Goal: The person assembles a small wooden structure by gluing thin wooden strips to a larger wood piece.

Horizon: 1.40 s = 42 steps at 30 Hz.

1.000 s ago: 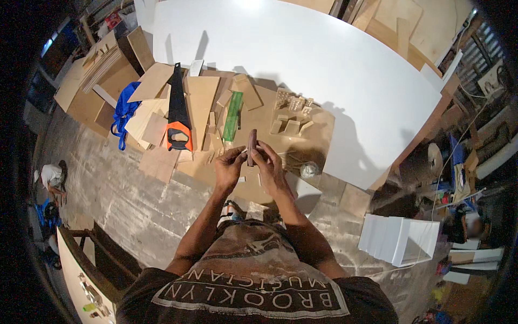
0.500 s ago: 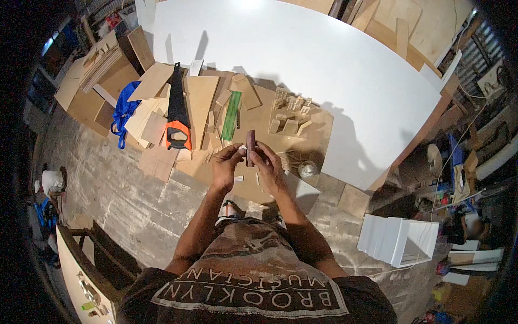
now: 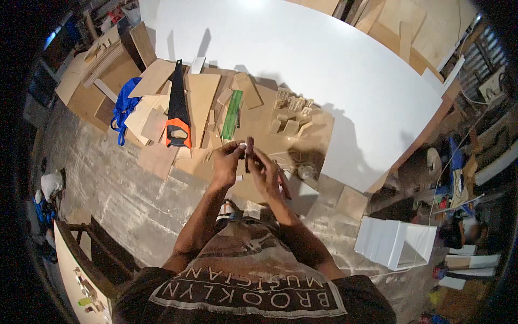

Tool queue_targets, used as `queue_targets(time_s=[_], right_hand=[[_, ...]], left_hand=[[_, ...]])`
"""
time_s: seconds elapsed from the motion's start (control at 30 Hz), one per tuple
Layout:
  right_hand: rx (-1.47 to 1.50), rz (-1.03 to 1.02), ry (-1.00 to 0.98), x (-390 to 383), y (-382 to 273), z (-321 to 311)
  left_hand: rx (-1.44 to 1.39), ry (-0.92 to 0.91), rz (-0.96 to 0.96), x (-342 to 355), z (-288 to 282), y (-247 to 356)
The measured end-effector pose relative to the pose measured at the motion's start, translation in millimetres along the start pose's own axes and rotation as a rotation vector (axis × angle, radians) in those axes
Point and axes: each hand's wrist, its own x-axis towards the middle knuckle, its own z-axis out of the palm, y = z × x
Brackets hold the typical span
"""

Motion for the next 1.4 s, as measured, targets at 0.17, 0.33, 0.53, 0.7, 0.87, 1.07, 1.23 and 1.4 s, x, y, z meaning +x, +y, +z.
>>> queue_targets(time_s=[0.17, 0.33, 0.53, 0.7, 0.87, 1.07, 1.23, 1.4], right_hand=[[-0.114, 0.081, -0.025, 19, -17, -12], [-0.119, 0.048, -0.053, 12, -3, -12], [-0.095, 0.104, -0.081, 13, -12, -7], [-0.095, 0.005, -0.114, 12, 3, -13], [-0.065, 0.028, -0.132, 18, -5, -13], [-0.054, 0.014, -0.141, 35, 1, -18], [0.046, 0.034, -0.084, 48, 3, -29], [0.055, 0.105, 0.044, 6, 18, -20]], left_hand=[[0.139, -0.167, -0.053, -7, -8, -4], [0.009, -0.17, -0.079, 0, -10, -8], [0.024, -0.215, -0.068, 5, -16, 3], [0.088, -0.22, -0.117, 1, -20, -9], [-0.026, -0.251, -0.105, 6, -21, 3], [-0.002, -0.297, -0.172, 2, -21, -9], [-0.301, -0.246, -0.226, 1, -13, 1], [-0.309, -0.207, -0.275, 4, -19, -17]])
